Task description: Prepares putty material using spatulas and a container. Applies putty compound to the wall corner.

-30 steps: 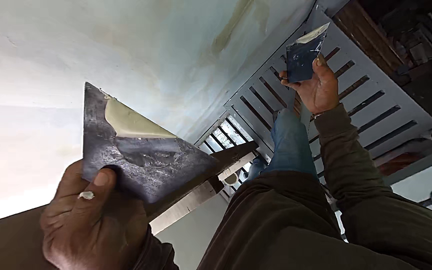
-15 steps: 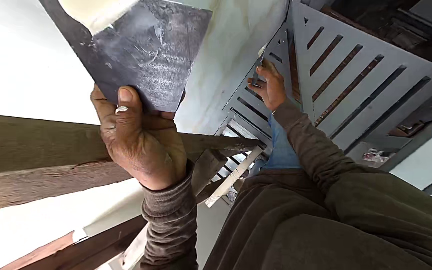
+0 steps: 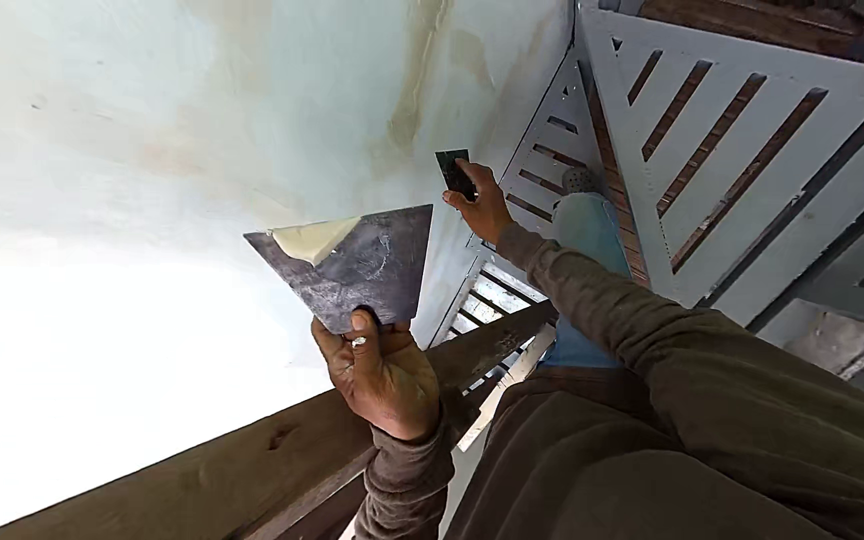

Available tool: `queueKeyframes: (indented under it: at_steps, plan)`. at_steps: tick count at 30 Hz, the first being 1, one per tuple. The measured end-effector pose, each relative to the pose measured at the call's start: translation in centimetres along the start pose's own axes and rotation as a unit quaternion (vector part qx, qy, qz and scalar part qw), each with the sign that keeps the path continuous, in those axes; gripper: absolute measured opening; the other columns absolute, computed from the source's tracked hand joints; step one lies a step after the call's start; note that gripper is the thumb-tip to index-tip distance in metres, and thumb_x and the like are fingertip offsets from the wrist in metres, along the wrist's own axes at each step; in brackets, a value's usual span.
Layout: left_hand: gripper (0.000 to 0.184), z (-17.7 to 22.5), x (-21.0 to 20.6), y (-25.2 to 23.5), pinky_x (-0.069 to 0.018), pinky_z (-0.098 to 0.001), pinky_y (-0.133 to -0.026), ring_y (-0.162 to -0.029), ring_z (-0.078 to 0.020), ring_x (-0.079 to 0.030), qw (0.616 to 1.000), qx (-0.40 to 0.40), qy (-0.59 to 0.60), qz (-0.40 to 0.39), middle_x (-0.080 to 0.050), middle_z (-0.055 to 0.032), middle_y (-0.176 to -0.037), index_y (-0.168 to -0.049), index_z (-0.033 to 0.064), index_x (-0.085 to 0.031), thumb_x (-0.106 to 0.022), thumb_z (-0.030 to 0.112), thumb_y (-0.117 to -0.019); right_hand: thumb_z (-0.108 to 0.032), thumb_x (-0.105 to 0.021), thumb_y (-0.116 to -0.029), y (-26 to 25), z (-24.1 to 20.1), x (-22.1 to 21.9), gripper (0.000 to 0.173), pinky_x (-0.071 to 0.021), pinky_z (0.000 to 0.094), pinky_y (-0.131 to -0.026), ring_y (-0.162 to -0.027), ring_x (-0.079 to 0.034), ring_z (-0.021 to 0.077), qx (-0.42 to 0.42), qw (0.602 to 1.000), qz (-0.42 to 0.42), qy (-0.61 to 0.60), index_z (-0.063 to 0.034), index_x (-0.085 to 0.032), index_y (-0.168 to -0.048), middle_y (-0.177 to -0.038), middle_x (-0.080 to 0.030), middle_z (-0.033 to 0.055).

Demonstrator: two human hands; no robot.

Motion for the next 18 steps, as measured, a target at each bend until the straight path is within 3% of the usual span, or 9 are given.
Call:
queueKeyframes:
  at_steps: [2, 6, 9, 13, 18]
  plan:
    - [0.033, -0.8, 0.2, 0.7, -0.0627, -0.0406, -0.083, -0.096, -0.0197, -0.072, 0.999, 0.049, 0.006, 0.011, -0.068, -0.0078, -0.11, -0.139, 0.0105, -0.042, -0.038, 0.007, -0.1068, -0.032, -0.072, -0.0942, -1.9, 1.4, -1.4, 0.07, -0.0464, 0.05, -0.11, -0.139, -0.047, 0.0352, 0.025, 0.999, 0.005, 0.048, -0.0085, -0.046, -0.154, -0.155, -0.042, 0.0224]
    - [0.033, -1.9, 0.1, 1.0, -0.0642, -0.0421, -0.08, -0.091, -0.0229, -0.074, 0.99, 0.139, 0.002, 0.017, -0.068, -0.0145, -0.107, -0.138, 0.0001, -0.041, -0.04, 0.003, -0.1054, -0.035, -0.067, -0.0967, -4.8, 5.6, -3.3, 0.069, -0.0476, 0.0496, -0.109, -0.141, -0.045, 0.0369, 0.076, 0.991, 0.058, 0.092, -0.0116, -0.043, -0.157, -0.161, -0.035, 0.0202]
    - [0.032, -2.0, 0.1, 1.2, -0.065, -0.0409, -0.076, -0.089, -0.0225, -0.074, 0.986, 0.162, 0.009, 0.033, -0.069, -0.0143, -0.106, -0.136, 0.0004, -0.043, -0.039, 0.003, -0.1054, -0.037, -0.067, -0.0965, -4.4, 7.2, -5.3, 0.07, -0.0444, 0.0495, -0.113, -0.145, -0.041, 0.0378, 0.086, 0.99, 0.062, 0.094, -0.0128, -0.042, -0.157, -0.163, -0.033, 0.02]
    - [0.031, -1.9, 0.3, 1.4, -0.0647, -0.0381, -0.075, -0.093, -0.0207, -0.074, 0.987, 0.155, 0.034, 0.026, -0.07, -0.0123, -0.109, -0.136, 0.0045, -0.046, -0.042, 0.007, -0.1062, -0.04, -0.066, -0.097, -4.4, 5.9, -8.8, 0.067, -0.0428, 0.0478, -0.115, -0.147, -0.037, 0.0372, 0.129, 0.986, 0.078, 0.073, -0.0165, -0.045, -0.156, -0.163, -0.033, 0.0203]
    - [0.029, -1.8, 0.4, 1.6, -0.0644, -0.0398, -0.08, -0.098, -0.022, -0.074, 0.986, 0.15, 0.055, 0.041, -0.07, -0.0144, -0.111, -0.134, 0.0028, -0.048, -0.045, 0.007, -0.106, -0.041, -0.064, -0.099, -5.1, 2.8, -11.4, 0.061, -0.0438, 0.0493, -0.113, -0.144, -0.04, 0.0388, 0.133, 0.982, 0.126, 0.037, -0.019, -0.05, -0.154, -0.161, -0.033, 0.0215]
Point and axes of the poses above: each hand's wrist, its own y-axis away from the middle knuckle, its own x-axis out of the back of the hand, z = x × y, the point moved 1 cm from there along -y, towards the middle knuckle
